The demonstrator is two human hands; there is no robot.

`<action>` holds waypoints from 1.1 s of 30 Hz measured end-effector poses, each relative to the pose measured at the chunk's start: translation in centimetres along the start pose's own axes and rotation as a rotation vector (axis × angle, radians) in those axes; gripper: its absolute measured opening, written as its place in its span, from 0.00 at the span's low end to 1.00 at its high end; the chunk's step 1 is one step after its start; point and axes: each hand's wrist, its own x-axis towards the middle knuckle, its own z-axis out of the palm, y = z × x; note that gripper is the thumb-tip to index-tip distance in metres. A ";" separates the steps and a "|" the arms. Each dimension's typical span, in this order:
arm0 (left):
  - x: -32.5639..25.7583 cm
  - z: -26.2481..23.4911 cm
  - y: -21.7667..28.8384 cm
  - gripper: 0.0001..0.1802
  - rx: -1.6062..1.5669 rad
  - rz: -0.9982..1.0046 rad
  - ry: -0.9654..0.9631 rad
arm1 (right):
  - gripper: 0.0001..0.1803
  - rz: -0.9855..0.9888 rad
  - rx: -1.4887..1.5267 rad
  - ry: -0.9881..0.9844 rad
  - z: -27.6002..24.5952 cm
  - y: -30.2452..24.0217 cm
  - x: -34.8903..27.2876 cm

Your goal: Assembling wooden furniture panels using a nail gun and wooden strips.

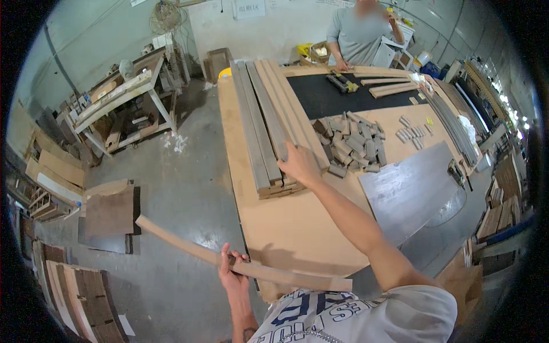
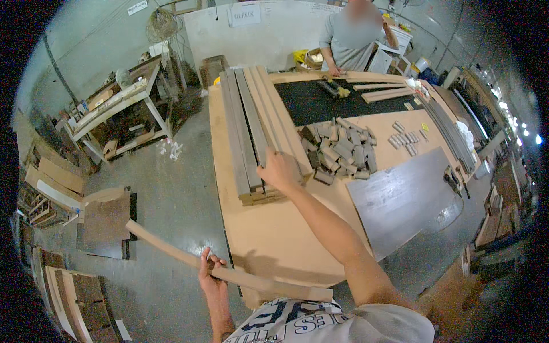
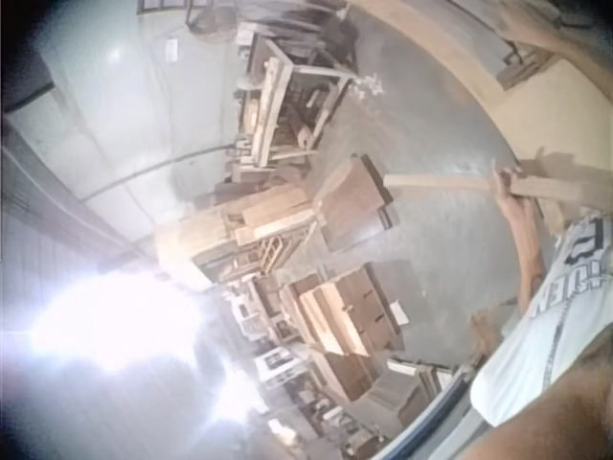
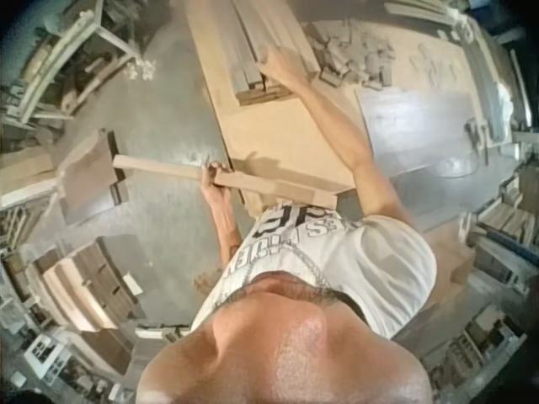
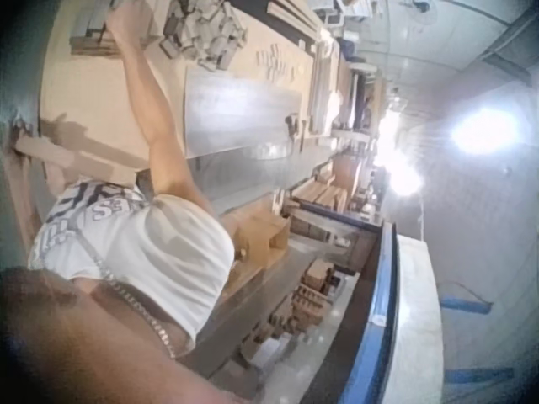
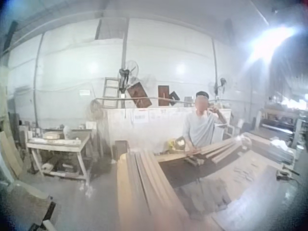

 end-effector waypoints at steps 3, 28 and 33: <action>0.0 0.4 0.0 0.20 -0.014 -0.010 -0.006 | 0.35 -0.016 -0.064 -0.010 -0.1 -0.4 -0.2; -0.4 1.9 -9.3 0.29 0.212 -0.177 -0.148 | 0.34 -0.179 0.089 -0.515 2.7 14.3 -30.8; 0.8 -3.1 -12.1 0.25 0.408 -0.496 -0.031 | 0.32 0.019 -0.076 -0.192 6.9 19.1 -33.0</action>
